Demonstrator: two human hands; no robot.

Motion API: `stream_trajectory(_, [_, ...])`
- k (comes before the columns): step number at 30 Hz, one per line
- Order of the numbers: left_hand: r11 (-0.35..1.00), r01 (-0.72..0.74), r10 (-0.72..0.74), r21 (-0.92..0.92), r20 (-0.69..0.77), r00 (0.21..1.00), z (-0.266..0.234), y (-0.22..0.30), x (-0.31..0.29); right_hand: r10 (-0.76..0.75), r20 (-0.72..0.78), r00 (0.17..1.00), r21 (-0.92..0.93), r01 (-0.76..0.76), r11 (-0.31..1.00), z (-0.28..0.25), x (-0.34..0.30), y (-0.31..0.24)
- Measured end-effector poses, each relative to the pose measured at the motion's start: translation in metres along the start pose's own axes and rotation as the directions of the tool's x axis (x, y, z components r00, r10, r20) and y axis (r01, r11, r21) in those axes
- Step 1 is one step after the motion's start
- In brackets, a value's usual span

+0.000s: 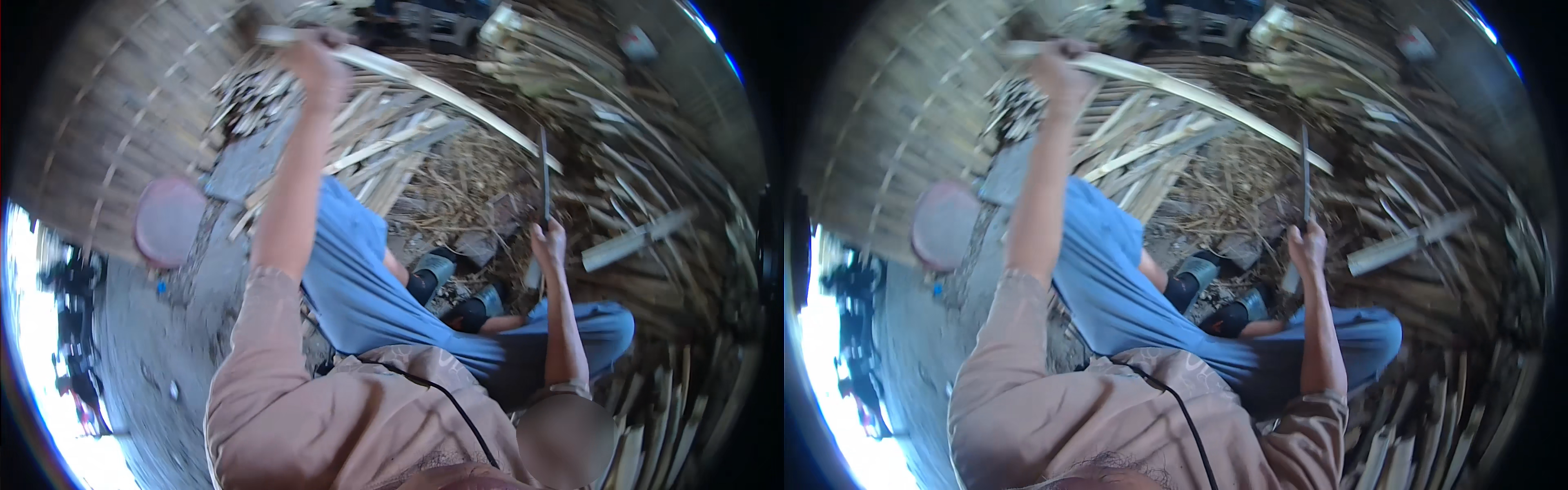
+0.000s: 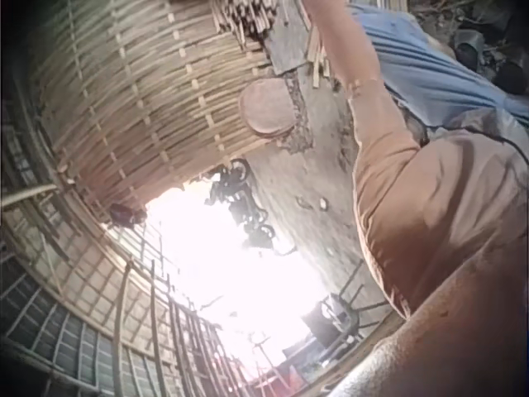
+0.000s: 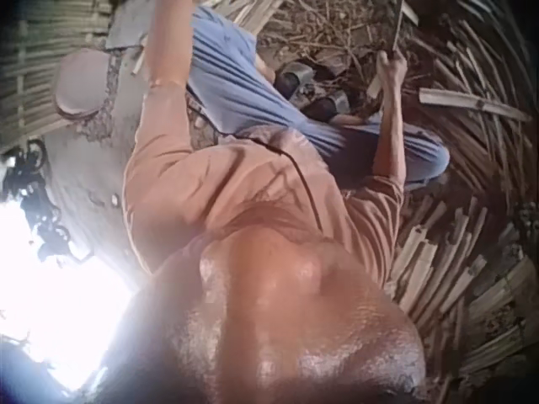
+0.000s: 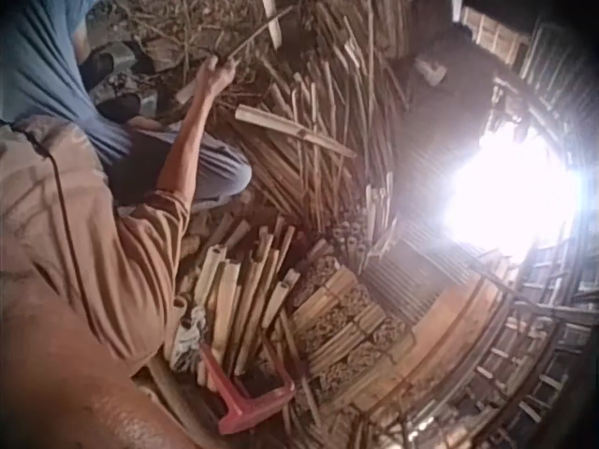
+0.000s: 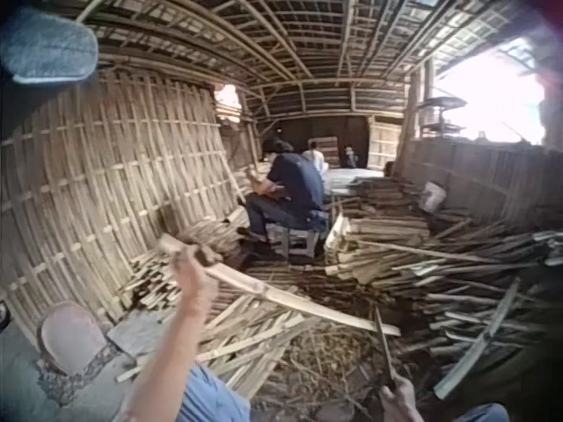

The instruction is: Shaving and smoothing bamboo strips using a hand knife.

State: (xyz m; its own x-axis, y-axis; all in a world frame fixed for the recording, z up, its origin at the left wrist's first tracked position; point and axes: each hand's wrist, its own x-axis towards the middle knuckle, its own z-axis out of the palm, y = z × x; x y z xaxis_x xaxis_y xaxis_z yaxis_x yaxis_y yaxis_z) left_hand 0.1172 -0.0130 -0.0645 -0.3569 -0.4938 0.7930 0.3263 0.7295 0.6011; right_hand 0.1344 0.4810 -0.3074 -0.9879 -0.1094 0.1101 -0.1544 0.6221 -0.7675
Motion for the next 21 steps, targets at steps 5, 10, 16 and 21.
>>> stream_trajectory(5, [0.443, 0.407, -0.297, -0.799, 0.298, 0.907, -0.048, 0.046, 0.136, 0.146, -0.168, 0.975, 0.060, -0.138, 0.989, -0.011, -0.003, 0.015])
stream_trajectory(10, [0.579, 0.201, -0.159, -0.790, 0.132, 0.978, 0.006, 0.077, 0.126, 0.287, -0.126, 0.950, 0.100, -0.276, 0.956, -0.008, -0.002, 0.025])
stream_trajectory(16, [0.732, -0.013, -0.082, -0.682, -0.108, 0.991, 0.081, 0.079, -0.001, 0.085, -0.049, 0.995, -0.058, -0.088, 0.994, 0.010, -0.003, 0.029])
stream_trajectory(21, [0.544, 0.263, -0.383, -0.797, 0.043, 0.923, 0.079, 0.059, -0.011, 0.042, 0.049, 0.998, -0.157, -0.034, 0.987, 0.018, -0.007, 0.038])
